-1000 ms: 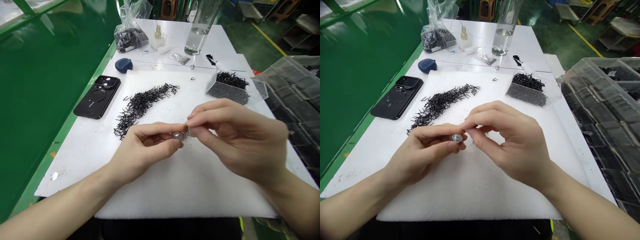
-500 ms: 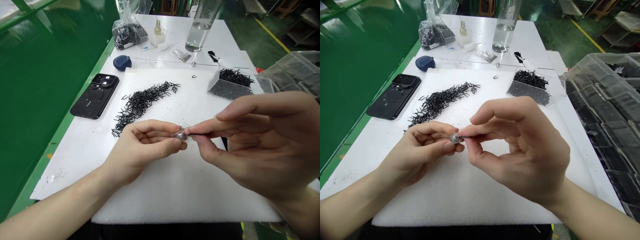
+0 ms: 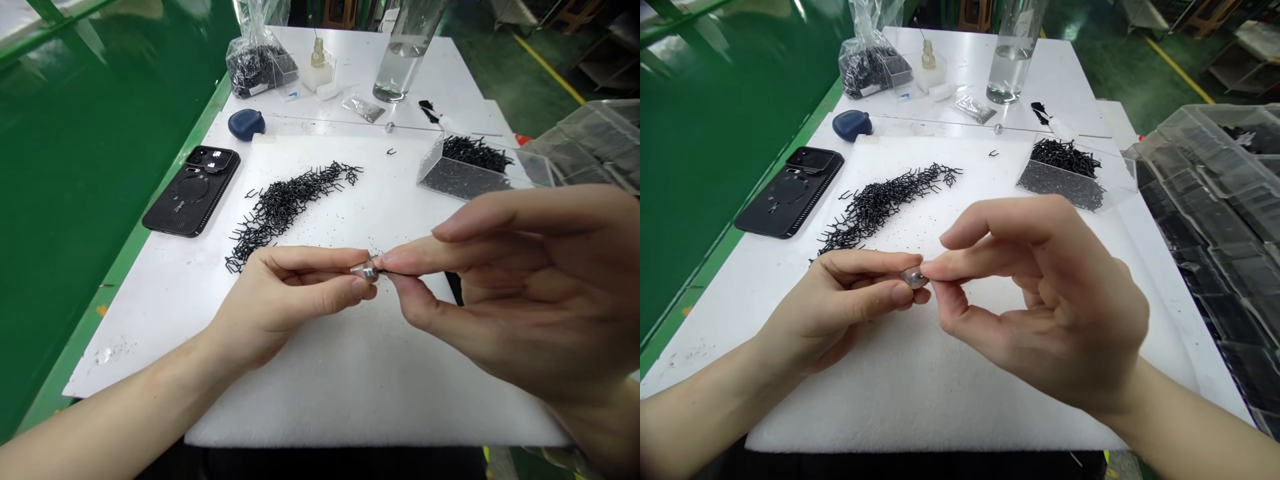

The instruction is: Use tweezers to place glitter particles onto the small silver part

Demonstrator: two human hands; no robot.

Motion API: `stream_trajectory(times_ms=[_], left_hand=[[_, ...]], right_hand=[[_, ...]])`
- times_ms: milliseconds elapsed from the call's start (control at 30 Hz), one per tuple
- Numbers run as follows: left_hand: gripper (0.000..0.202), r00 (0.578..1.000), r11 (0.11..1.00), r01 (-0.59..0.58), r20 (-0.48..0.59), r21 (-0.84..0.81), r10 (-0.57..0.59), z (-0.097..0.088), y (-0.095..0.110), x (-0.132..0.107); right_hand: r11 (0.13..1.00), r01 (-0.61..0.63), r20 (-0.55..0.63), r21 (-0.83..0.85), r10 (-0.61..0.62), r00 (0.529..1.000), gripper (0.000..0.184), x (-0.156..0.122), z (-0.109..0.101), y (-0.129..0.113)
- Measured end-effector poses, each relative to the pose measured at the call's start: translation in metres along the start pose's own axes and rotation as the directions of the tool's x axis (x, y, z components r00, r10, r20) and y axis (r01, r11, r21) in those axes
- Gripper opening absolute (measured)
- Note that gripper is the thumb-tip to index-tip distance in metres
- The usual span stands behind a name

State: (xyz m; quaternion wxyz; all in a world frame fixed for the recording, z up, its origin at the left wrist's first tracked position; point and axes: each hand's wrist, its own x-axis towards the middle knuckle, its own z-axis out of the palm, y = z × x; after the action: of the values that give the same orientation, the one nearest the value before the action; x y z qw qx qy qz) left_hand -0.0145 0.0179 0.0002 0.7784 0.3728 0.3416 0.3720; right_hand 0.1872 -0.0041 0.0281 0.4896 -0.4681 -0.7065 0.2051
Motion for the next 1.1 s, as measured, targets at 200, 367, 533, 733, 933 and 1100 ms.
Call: stream_trajectory(times_ms=[200,367,533,733,933,1100], left_hand=[[0.022,1.000,1.000,-0.001,0.003,0.012,0.001,-0.002,0.000,-0.002],[0.023,1.000,1.000,-0.001,0.009,0.026,0.001,-0.002,0.000,-0.002],[0.023,1.000,0.999,-0.008,0.010,0.047,0.007,-0.001,0.001,-0.002],[0.022,1.000,0.998,0.003,0.027,0.061,-0.004,-0.001,0.003,-0.003],[0.017,0.999,0.998,-0.014,0.037,0.066,0.011,0.000,0.004,-0.004],[0.017,0.999,0.998,-0.006,0.046,0.069,0.003,0.001,0.005,-0.003]], right_hand=[[0.997,0.015,0.010,0.075,-0.016,1.000,0.046,-0.005,0.000,0.004],[0.996,-0.082,0.018,0.048,0.081,0.997,0.042,-0.003,-0.001,0.000],[0.990,-0.121,0.044,-0.065,0.124,0.991,0.027,0.002,-0.003,-0.004],[0.994,-0.106,0.070,-0.028,0.108,0.992,0.024,-0.002,-0.006,0.001],[0.999,0.008,0.050,0.045,-0.011,0.999,0.037,-0.006,-0.005,0.006],[0.998,0.029,0.072,0.047,-0.033,0.997,0.032,-0.004,-0.003,0.010]])
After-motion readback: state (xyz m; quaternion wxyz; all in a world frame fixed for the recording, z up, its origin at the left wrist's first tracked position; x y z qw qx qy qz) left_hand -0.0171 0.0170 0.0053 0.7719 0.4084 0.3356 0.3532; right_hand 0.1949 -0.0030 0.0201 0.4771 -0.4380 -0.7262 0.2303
